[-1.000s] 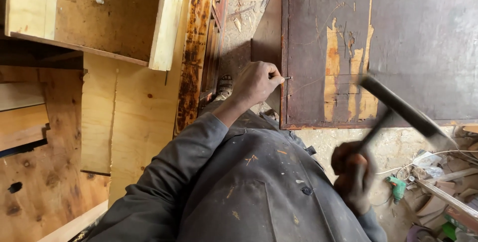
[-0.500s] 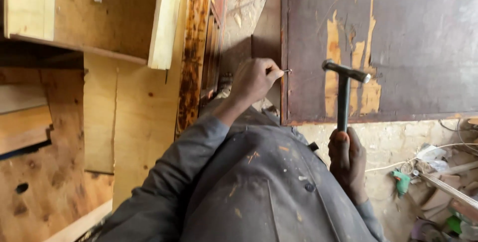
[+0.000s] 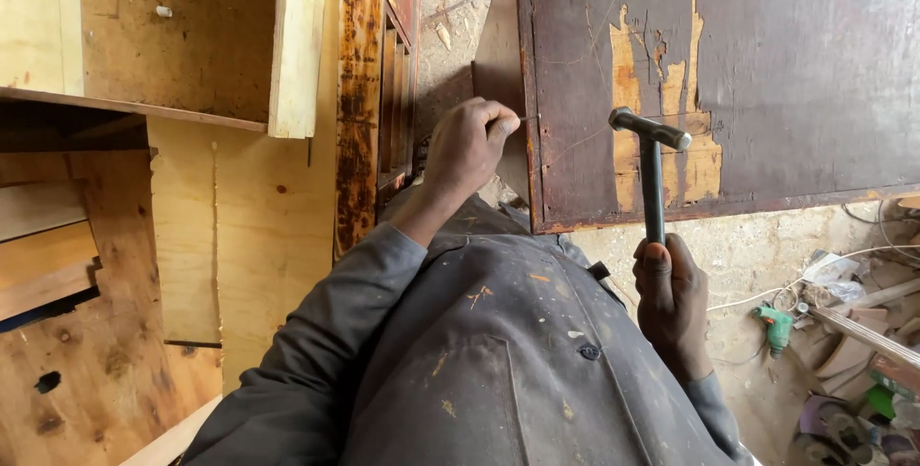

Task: Hammering small nails into a wooden board to secure a thin strip of wood or repair the surface.

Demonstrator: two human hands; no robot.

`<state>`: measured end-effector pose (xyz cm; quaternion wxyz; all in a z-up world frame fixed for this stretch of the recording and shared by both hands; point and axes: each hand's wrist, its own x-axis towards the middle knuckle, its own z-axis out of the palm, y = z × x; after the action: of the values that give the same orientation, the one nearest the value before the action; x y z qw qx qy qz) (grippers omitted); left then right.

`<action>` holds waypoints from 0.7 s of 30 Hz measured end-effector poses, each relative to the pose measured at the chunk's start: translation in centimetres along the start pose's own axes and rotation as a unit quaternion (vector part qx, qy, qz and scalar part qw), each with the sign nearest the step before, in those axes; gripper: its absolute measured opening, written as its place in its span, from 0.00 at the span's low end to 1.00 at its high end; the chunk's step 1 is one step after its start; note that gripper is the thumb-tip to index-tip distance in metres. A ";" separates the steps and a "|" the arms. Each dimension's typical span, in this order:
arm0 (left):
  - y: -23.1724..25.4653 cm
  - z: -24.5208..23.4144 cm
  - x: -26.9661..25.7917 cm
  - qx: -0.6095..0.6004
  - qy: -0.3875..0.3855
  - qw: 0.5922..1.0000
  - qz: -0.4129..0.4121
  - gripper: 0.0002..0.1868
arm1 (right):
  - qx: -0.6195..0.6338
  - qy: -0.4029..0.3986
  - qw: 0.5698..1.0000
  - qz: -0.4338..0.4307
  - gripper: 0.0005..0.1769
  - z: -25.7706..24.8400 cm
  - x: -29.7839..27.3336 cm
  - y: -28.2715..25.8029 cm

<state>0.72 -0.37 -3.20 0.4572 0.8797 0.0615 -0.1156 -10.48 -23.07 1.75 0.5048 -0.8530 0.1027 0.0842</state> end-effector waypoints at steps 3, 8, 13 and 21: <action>-0.3 0.4 1.1 -0.016 0.024 0.999 0.026 0.07 | 0.015 -0.003 1.000 -0.010 0.22 0.4 0.1 0.4; 0.4 0.3 2.2 0.006 0.038 0.999 -0.003 0.06 | 0.027 -0.008 0.999 -0.021 0.22 0.7 0.1 0.1; -0.2 1.0 2.7 0.011 0.031 0.999 -0.013 0.05 | 0.023 -0.018 0.999 -0.017 0.21 1.1 0.3 0.1; -0.1 0.6 3.2 -0.002 0.016 1.000 -0.009 0.05 | 0.112 -0.051 0.991 -0.044 0.21 3.2 1.5 -2.0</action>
<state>3.66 -0.79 -4.40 0.4566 0.8801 0.0767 -0.1054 -8.60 -19.50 1.52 0.6047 -0.7895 0.0483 0.0934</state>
